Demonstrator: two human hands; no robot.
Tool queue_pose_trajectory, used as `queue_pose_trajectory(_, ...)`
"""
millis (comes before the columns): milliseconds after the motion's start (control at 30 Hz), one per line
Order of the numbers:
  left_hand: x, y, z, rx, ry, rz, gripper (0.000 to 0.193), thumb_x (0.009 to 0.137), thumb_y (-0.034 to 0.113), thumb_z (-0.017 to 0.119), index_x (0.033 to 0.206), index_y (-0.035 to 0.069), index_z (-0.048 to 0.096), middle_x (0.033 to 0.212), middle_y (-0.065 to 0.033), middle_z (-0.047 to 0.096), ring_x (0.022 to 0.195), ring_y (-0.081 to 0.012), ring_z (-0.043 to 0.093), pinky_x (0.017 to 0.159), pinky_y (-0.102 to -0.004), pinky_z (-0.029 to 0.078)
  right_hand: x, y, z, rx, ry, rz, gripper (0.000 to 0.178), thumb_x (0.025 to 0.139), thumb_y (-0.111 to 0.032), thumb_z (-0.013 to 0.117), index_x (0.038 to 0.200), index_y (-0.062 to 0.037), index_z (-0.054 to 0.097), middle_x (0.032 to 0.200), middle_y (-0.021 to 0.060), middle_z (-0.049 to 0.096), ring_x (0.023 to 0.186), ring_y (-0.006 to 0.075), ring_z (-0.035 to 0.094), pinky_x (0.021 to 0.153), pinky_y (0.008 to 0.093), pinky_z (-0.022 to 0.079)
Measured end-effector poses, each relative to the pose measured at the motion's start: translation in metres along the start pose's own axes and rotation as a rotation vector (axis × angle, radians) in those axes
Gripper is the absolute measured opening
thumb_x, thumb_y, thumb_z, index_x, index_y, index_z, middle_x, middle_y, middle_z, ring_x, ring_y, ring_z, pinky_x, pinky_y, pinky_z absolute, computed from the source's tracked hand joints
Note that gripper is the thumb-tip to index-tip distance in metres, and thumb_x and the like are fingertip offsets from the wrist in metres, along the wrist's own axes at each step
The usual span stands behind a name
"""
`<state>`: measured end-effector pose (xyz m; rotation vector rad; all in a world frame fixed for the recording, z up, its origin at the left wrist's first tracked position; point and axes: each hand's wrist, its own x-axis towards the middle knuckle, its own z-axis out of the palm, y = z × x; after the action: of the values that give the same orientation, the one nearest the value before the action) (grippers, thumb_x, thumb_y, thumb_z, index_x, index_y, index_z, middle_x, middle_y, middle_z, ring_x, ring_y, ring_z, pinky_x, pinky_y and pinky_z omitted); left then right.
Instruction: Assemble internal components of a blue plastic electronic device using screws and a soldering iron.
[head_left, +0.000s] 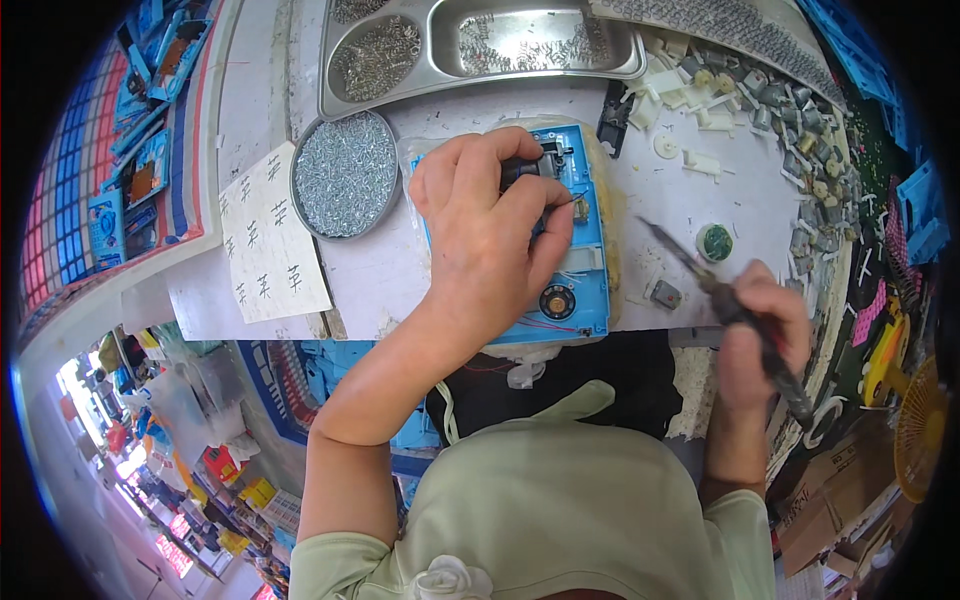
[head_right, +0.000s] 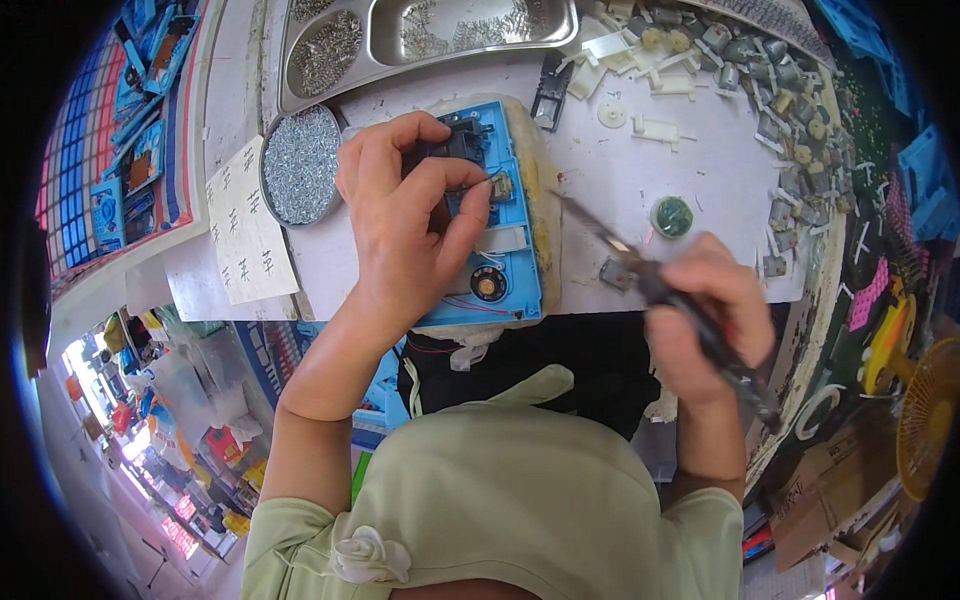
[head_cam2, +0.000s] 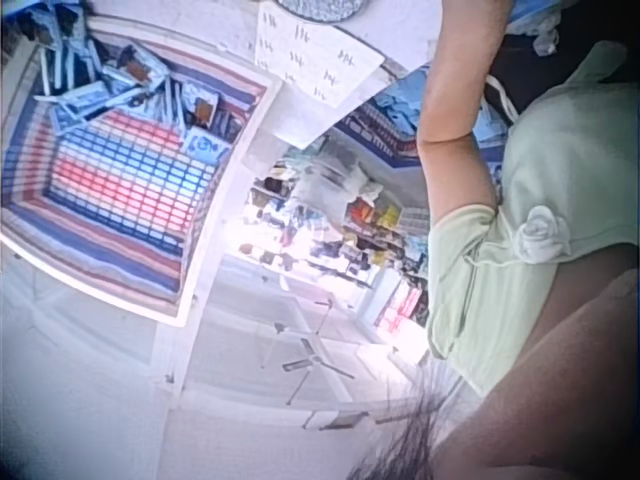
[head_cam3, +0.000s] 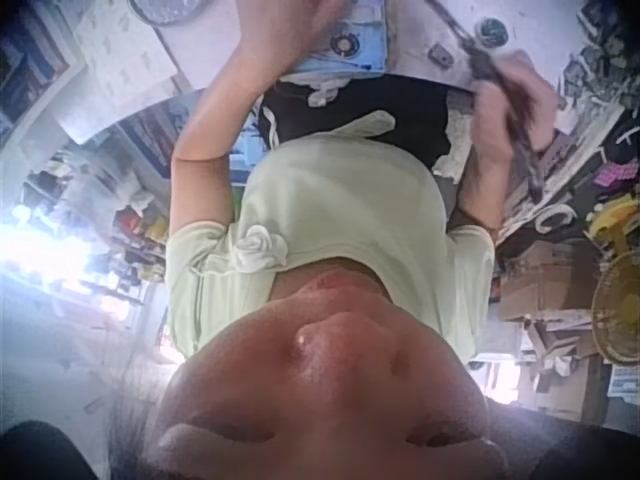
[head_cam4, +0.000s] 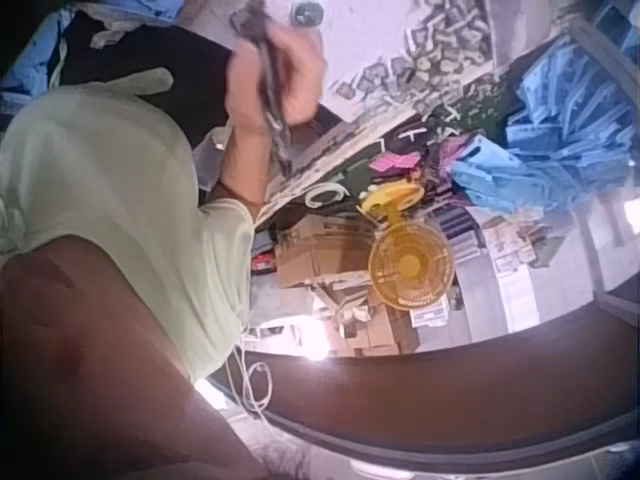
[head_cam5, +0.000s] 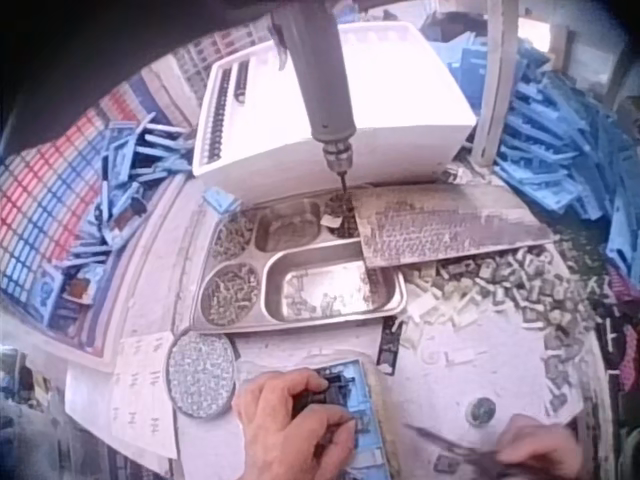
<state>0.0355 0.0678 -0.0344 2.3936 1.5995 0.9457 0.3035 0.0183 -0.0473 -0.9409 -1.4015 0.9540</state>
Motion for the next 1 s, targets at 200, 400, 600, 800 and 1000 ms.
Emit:
queue_pose_trajectory(200, 0.002, 0.001, 0.000, -0.003, 0.003, -0.002, 0.018, 0.070, 0.011, 0.081, 0.086, 0.011, 0.073, 0.115, -0.0094, 0.061, 0.106, -0.0304, 0.053, 0.093, -0.0438, 0.036, 0.019, 0.006, 0.021, -0.127, -0.169, -0.089, 0.029, 0.084, -0.013, 0.081, 0.105, 0.0002, 0.065, 0.075, 0.0069, 0.062, 0.063, 0.0167, 0.051, 0.055, 0.0285, 0.037)
queue_pose_trajectory(400, 0.002, 0.002, 0.000, -0.005, 0.004, -0.010, 0.019, 0.070, 0.010, 0.081, 0.087, 0.011, 0.073, 0.114, -0.0089, 0.061, 0.105, -0.0304, 0.053, 0.093, -0.0440, 0.036, 0.023, 0.010, 0.024, -0.152, -0.191, -0.123, 0.028, 0.085, -0.011, 0.080, 0.105, -0.0001, 0.065, 0.075, 0.0069, 0.062, 0.061, 0.0168, 0.051, 0.055, 0.0289, 0.038)
queue_pose_trajectory(600, 0.003, 0.003, -0.001, -0.005, -0.008, -0.024, 0.019, 0.070, 0.010, 0.080, 0.087, 0.011, 0.072, 0.114, -0.0085, 0.061, 0.106, -0.0303, 0.054, 0.093, -0.0443, 0.035, 0.026, 0.012, 0.026, -0.164, -0.209, -0.118, 0.027, 0.085, -0.012, 0.080, 0.104, -0.0002, 0.066, 0.075, 0.0068, 0.062, 0.060, 0.0174, 0.051, 0.054, 0.0293, 0.039)
queue_pose_trajectory(800, 0.004, 0.005, -0.002, 0.001, -0.014, -0.038, 0.018, 0.070, 0.010, 0.080, 0.087, 0.011, 0.072, 0.114, -0.0083, 0.061, 0.107, -0.0299, 0.054, 0.092, -0.0436, 0.035, 0.031, 0.009, 0.028, -0.226, -0.224, -0.172, 0.026, 0.080, -0.008, 0.081, 0.101, -0.0011, 0.067, 0.068, 0.0043, 0.059, 0.057, 0.0193, 0.050, 0.053, 0.0308, 0.038)
queue_pose_trajectory(1000, 0.004, 0.007, -0.002, 0.008, -0.017, -0.049, 0.017, 0.071, 0.011, 0.080, 0.086, 0.011, 0.072, 0.113, -0.0081, 0.061, 0.107, -0.0299, 0.054, 0.092, -0.0434, 0.035, 0.035, 0.011, 0.023, -0.261, -0.265, -0.271, 0.027, 0.076, -0.003, 0.080, 0.099, -0.0014, 0.067, 0.065, 0.0040, 0.056, 0.056, 0.0205, 0.049, 0.053, 0.0320, 0.036)
